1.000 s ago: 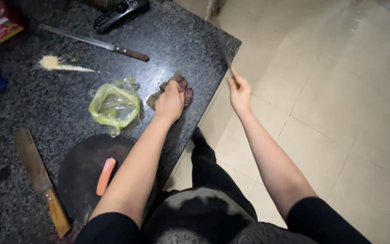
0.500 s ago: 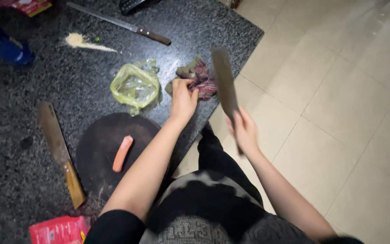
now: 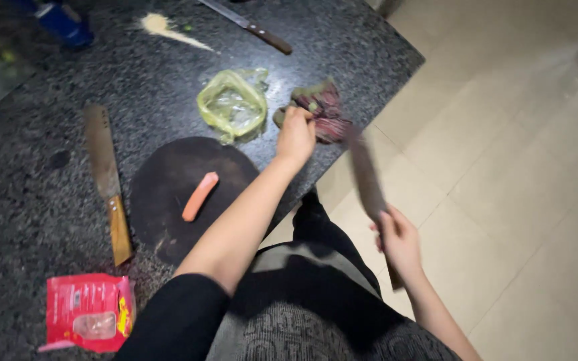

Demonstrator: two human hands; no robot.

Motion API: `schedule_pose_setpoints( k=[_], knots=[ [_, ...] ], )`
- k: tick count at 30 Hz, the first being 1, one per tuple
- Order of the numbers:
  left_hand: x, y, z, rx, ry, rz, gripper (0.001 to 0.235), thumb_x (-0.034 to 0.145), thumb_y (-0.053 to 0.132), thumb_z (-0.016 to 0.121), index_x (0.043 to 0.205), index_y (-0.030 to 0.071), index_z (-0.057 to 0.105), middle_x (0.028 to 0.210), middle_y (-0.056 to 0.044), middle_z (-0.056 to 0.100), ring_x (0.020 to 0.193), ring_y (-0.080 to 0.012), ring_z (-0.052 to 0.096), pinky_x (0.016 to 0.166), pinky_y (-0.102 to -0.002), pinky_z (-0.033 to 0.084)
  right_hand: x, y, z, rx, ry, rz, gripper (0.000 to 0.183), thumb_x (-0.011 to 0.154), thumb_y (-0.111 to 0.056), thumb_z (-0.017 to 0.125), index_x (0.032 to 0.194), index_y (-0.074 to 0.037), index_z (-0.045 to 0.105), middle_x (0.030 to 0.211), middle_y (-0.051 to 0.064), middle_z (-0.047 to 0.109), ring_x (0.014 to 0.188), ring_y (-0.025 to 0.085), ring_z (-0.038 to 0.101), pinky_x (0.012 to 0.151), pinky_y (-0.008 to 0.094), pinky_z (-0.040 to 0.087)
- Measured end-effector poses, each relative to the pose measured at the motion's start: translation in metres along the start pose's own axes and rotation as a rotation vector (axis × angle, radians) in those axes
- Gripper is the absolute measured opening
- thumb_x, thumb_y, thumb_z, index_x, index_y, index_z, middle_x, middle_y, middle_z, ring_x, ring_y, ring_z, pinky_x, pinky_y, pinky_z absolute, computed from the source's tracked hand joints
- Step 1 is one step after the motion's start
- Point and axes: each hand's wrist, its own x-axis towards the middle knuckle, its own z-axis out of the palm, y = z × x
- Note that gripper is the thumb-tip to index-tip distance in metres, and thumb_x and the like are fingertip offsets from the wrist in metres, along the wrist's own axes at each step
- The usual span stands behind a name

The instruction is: Cutting a pink sausage into small slices using a large kitchen knife.

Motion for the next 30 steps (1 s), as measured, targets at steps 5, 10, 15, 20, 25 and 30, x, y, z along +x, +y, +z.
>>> schedule_pose_setpoints(
  k=[5,10,15,20,25,30],
  knots=[
    [-0.028,0.121,-0.171,-0.006,-0.35,0.27,0.086,0.079,0.026,0.081,0.143,-0.013,0.037,0.145,-0.041,0.036,0.134,-0.0535,0.041,0.11,-0.052,0.035,0.012,0.002,-0.022,0.215,0.183,-0.064,0.026,0.111,-0.019,0.045,0.125,0.001,0.052,0.086,0.009,0.064,0.056,0.012,0.054,0.048,0.029,0.048],
    [-0.135,0.142,-0.426,-0.503,-0.724,-0.031,0.064,0.099,0.03,0.064,0.157,0.014,0.042,0.16,-0.009,0.052,0.14,-0.0204,0.059,0.115,-0.046,0.019,0.039,-0.077,0.037,0.212,0.036,-0.263,0.026,0.113,-0.021,0.042,0.13,-0.006,0.053,0.087,0.006,0.063,0.06,0.01,0.055,0.052,0.027,0.049],
    [-0.246,0.019,-0.376,-0.469,-0.16,-0.223,0.049,0.098,0.026,0.065,0.142,0.011,0.051,0.14,-0.009,0.06,0.125,-0.0204,0.064,0.105,-0.042,0.032,0.052,-0.117,0.116,0.202,-0.258,-0.372,0.025,0.11,-0.02,0.049,0.132,-0.009,0.055,0.088,0.004,0.064,0.062,0.009,0.056,0.053,0.025,0.049],
    [-0.335,-0.081,-0.299,-0.425,0.338,-0.393,0.033,0.097,0.021,0.066,0.127,0.008,0.06,0.121,-0.008,0.068,0.11,-0.0206,0.068,0.095,-0.038,0.044,0.049,-0.103,0.172,0.154,-0.497,-0.512,0.018,0.105,-0.006,0.06,0.122,-0.006,0.054,0.09,0.003,0.063,0.066,0.008,0.057,0.058,0.024,0.047],
    [-0.269,0.022,-0.274,-0.372,0.784,-0.56,0.02,0.096,0.016,0.067,0.113,0.004,0.069,0.102,-0.008,0.075,0.094,-0.0208,0.073,0.085,-0.034,0.057,0.027,-0.092,0.206,-0.034,-0.648,-0.719,0.015,0.105,-0.002,0.061,0.114,-0.004,0.05,0.099,0.003,0.063,0.08,0.007,0.062,0.072,0.023,0.052],
    [-0.19,0.044,-0.256,0.179,0.501,-0.034,0.026,0.086,0.008,0.071,0.111,0.01,0.075,0.095,-0.012,0.065,0.094,-0.0319,0.066,0.084,-0.043,0.053,0.002,-0.108,0.22,-0.323,-0.473,-1.088,0.02,0.109,-0.005,0.059,0.126,0.0,0.049,0.104,0.017,0.063,0.088,0.025,0.062,0.077,0.035,0.051]
  ],
)
